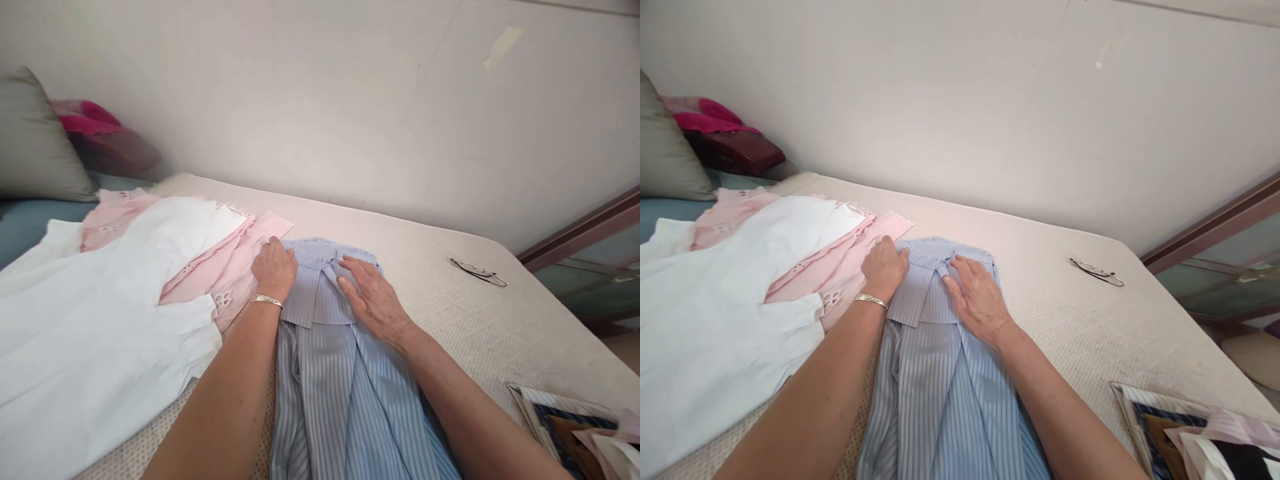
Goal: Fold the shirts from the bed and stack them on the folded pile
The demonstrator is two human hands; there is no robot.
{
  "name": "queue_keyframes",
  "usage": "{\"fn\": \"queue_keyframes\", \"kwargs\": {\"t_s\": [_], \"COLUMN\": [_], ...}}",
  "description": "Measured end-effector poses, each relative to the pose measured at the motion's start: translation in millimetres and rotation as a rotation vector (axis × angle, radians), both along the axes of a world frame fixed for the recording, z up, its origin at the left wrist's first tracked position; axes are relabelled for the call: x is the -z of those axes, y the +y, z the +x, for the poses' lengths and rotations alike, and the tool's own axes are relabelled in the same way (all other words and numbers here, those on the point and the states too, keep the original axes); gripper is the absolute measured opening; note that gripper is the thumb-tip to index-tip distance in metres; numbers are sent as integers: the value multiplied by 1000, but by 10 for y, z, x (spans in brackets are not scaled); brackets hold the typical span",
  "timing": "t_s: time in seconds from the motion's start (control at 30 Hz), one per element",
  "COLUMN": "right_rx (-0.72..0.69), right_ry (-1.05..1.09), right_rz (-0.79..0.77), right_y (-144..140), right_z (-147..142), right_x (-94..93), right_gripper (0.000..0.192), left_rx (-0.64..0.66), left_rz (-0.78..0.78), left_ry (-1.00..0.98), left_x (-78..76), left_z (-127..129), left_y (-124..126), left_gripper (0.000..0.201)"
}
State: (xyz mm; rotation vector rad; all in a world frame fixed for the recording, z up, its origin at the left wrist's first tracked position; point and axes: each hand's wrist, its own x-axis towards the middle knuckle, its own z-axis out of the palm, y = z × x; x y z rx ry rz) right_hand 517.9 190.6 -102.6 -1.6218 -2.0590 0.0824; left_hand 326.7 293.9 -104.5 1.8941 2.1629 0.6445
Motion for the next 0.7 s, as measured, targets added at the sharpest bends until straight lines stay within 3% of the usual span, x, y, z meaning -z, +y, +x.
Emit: {"fn": "queue_keyframes", "kwargs": {"t_s": [0.17, 0.3, 0.43, 0.53, 0.6, 0.7], "right_rx": [61, 65, 45, 23, 126, 388], "right_ry": [-202, -268, -199, -13, 159, 396], "right_rz": [-173, -242, -237, -158, -17, 95], "right_y": [-46, -48, -36, -3, 33, 101], "right_z": [148, 140, 158, 291, 450, 723], "right_x": [181, 324, 320, 245, 181, 110], "right_gripper": [70, 74, 74, 66, 58, 46], "left_rx": [56, 28, 13, 20, 90, 400], "left_rz": [-77, -92, -81, 68, 226, 312], "left_ry": [37, 4, 4, 45, 68, 44], "left_x": [70, 97, 75, 23, -25, -87], "left_z": [-1, -52, -85, -30, 48, 205], "left_y": [30, 105, 83, 8, -39, -95], "left_gripper": [23, 19, 18, 22, 22, 18]}}
